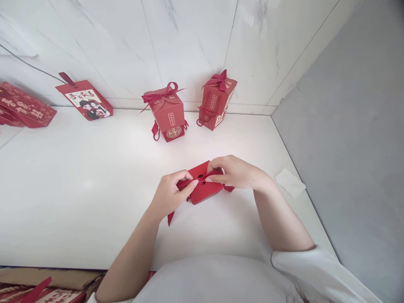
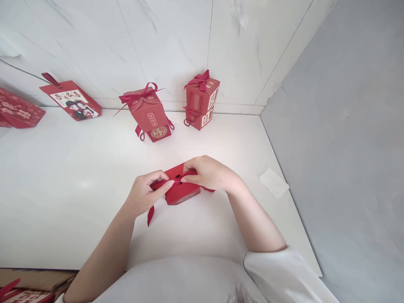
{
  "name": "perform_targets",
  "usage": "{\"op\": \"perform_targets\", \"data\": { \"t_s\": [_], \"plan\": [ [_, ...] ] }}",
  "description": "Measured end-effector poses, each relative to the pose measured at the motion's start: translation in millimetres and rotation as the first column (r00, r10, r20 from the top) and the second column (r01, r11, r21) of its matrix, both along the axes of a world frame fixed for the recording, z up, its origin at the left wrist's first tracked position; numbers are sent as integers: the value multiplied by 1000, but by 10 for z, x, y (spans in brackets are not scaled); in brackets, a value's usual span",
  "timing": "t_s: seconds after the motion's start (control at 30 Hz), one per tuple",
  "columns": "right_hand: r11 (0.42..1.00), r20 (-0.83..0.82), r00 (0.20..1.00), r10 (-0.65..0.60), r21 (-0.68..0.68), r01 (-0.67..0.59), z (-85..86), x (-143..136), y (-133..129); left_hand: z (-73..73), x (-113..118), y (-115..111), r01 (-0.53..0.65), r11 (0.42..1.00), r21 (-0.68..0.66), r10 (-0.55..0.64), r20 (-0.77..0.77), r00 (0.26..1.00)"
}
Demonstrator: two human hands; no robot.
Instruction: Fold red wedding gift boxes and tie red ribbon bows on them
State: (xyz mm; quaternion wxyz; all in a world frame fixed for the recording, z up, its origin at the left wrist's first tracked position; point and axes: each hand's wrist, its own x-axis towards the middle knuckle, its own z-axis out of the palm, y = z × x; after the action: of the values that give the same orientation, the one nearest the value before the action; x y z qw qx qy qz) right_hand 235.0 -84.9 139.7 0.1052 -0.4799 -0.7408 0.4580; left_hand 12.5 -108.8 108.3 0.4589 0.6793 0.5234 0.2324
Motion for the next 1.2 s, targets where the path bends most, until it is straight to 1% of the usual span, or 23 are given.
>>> {"op": "perform_targets", "data": {
  "t_s": [0.1,0.2,0.3,0.47,0.57,0.73,0.8,0.87,1.1,1.2],
  "plan": [
    [999,-1,1000,7,34,-7,6,-29,-10,15,0,3,8,1000,1,-8,-14,1000],
    [1000,12,1000,22,13,-22,10,-54,-24,-21,-3,8,1,999,41,0,-29,1000],
    [998,21,1000,20,52,-21,12,-65,-27,-44,-3,12,7,999,53,-6,-34,999],
    [996,16,999,34,87,-35,1,-37,-18,-1,5,14,17,998,55,-14,-50,999],
    [996,11,1000,9,92,-10,-8,-29,-20,-5,5,14,13,998,58,-10,-51,999],
    [995,32,998,-46,87,43,-33,-46,-15,-87,3,11,-13,993,120,16,-24,1000],
    [997,32,998,-51,62,49,-51,-47,-4,-110,2,9,-22,991,132,25,-21,999],
    [999,2,999,-49,3,49,-74,-43,12,-121,2,9,-16,992,128,19,-21,1000],
    [982,-186,981,-54,-189,18,-141,-20,101,-141,-8,18,-44,983,177,48,-18,999],
    [980,-229,973,-33,-200,-14,-146,-12,123,-134,-26,23,-54,981,186,58,-14,998]
  ]
}}
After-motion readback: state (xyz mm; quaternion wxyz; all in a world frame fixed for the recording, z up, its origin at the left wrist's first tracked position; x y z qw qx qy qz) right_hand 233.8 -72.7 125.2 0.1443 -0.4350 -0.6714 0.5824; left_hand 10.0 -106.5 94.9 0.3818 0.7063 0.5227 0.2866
